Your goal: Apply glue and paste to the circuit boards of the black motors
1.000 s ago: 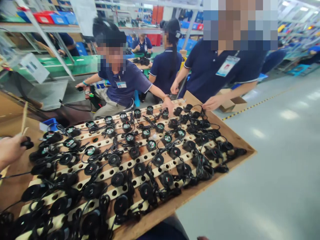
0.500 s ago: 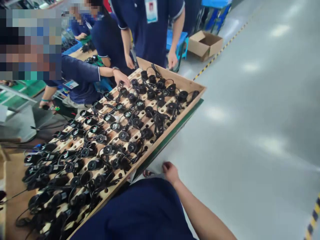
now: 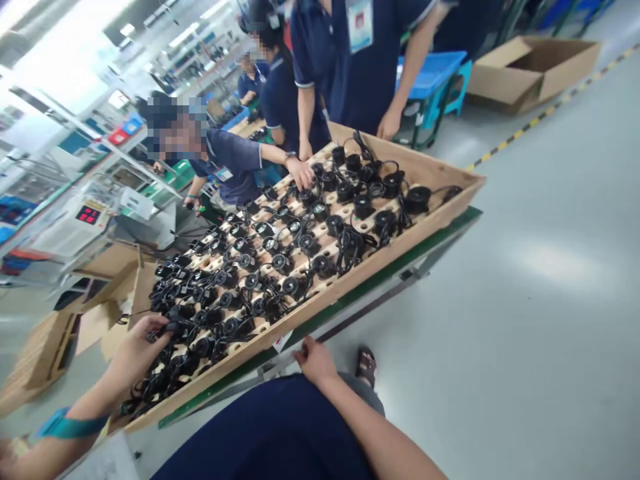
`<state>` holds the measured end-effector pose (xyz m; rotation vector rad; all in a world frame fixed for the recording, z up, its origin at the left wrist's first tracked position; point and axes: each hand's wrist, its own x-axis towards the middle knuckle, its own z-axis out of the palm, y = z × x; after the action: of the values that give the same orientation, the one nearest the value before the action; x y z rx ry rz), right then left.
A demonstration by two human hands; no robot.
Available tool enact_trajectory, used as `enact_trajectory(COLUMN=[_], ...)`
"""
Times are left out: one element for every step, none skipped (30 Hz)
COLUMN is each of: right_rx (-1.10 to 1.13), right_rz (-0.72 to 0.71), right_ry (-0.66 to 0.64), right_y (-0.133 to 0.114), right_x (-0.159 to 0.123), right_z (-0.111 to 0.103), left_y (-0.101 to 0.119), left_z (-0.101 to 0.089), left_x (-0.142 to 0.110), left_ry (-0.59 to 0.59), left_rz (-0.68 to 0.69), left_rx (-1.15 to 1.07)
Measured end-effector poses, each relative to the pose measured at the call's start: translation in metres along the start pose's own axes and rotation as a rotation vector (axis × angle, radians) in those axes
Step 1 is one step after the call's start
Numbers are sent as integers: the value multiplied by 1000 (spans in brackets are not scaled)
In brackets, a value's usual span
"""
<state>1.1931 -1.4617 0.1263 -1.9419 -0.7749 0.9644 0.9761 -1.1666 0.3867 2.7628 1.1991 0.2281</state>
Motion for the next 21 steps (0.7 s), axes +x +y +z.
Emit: enact_trajectory(right_rx=[-24,-45,-61,-69,-67,-60,-50,-43,-40,-40,-45,-51,-58,-66,-76,-87,-100,-112,-123,-129,-129], right_rz=[-5,-1,16,49,101,167,234,292,337,369,387,392,393,394,394,394,394,397,402,412,426], right_ry=[9,28,55,86,123,165,204,239,268,295,321,350,385,424,458,482,496,503,506,507,508], right_y=[-4,-7,-10,-12,-14,-16,-18,-21,-25,-28,-32,-36,-40,-44,-47,-50,-52,-54,-54,-54,-54], right_x=[2,4,6,8,9,11,14,16,18,21,23,26,29,32,34,37,39,41,43,44,44], right_z=[7,15,23,32,41,51,60,68,76,82,88,93,96,99,101,102,102,103,103,103,103], left_y=[4,5,5,2,-2,-7,-14,-21,-29,-38,-47,-57,-66,-75,-84,-91,-98,-103,-106,-109,-110], left_z=[4,7,10,12,14,15,16,17,18,18,19,21,22,23,25,27,28,30,31,32,33], left_x=[-4,-8,-12,-14,-17,-19,-21,-22,-23,-23,-24,-23,-23,-22,-21,-19,-17,-15,-13,-11,-9], left_ry=[-3,-9,-12,-12,-12,-15,-18,-24,-30,-33,-36,-36,-35,-34,-30,-25,-19,-14,-9,-9,-13], left_rz=[22,45,68,91,108,119,125,129,135,144,152,159,163,165,167,168,173,178,184,191,199], left_rx=[-27,-52,-76,-93,-106,-116,-126,-137,-149,-161,-172,-181,-187,-194,-200,-208,-216,-224,-233,-242,-251])
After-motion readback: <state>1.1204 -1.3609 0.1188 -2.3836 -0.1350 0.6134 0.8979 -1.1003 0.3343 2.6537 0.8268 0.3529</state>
